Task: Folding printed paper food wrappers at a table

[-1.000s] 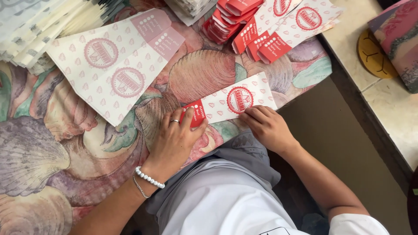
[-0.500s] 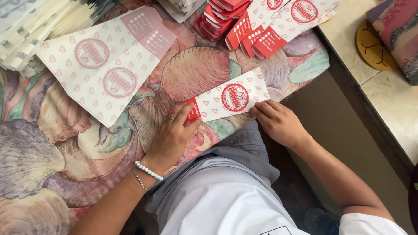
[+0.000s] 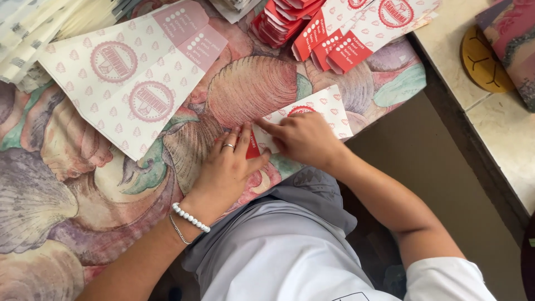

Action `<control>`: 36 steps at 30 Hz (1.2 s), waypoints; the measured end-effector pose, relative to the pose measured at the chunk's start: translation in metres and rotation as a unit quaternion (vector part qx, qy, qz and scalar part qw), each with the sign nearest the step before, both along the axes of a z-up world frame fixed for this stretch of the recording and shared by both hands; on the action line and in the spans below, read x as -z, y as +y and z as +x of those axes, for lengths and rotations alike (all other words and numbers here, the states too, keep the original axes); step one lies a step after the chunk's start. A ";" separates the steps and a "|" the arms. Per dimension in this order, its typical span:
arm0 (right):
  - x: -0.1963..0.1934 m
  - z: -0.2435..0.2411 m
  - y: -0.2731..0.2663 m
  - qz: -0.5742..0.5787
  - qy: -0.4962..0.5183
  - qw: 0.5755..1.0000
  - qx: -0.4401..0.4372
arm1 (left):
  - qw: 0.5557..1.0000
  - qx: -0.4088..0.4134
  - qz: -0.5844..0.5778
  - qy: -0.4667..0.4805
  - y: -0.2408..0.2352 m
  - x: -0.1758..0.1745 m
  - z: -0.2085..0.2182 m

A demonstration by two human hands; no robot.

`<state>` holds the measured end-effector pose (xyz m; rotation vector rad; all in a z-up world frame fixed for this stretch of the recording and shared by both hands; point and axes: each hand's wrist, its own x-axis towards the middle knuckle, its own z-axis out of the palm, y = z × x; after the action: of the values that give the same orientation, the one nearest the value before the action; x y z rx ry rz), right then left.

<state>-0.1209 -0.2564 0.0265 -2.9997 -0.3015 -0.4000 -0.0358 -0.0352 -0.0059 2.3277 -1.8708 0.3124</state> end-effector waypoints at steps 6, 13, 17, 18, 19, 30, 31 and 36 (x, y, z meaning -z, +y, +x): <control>0.022 0.005 -0.046 0.046 0.025 0.998 0.028 | 1.000 -0.010 0.006 0.000 -0.001 -0.003 -0.002; 0.032 -0.039 -0.139 -0.095 0.012 0.980 0.177 | 1.000 0.007 0.002 0.021 0.000 -0.002 0.001; 0.005 -0.060 -0.103 0.032 -0.070 0.991 0.114 | 1.000 0.007 -0.010 0.027 0.000 0.000 0.002; 0.007 -0.063 -0.084 0.032 -0.068 0.991 0.112 | 1.000 0.005 -0.010 0.029 0.000 0.000 0.001; 0.008 -0.066 -0.065 0.067 -0.086 0.993 0.047 | 0.999 0.002 -0.015 0.037 0.001 0.000 0.000; 0.027 -0.088 -0.059 -0.050 -0.129 0.989 -0.059 | 0.995 0.007 -0.090 0.040 0.003 -0.001 -0.001; 0.023 -0.088 -0.059 -0.052 -0.126 0.988 -0.065 | 0.995 -0.002 -0.099 0.029 0.004 -0.002 -0.001; 0.004 -0.088 -0.050 -0.058 -0.104 0.990 -0.082 | 0.990 -0.022 -0.109 0.083 0.022 0.007 -0.001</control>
<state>-0.2091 -0.3069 0.0221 -3.0166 -0.6034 -0.7026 -0.0370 -0.0128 -0.0133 2.1777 -1.6231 0.3008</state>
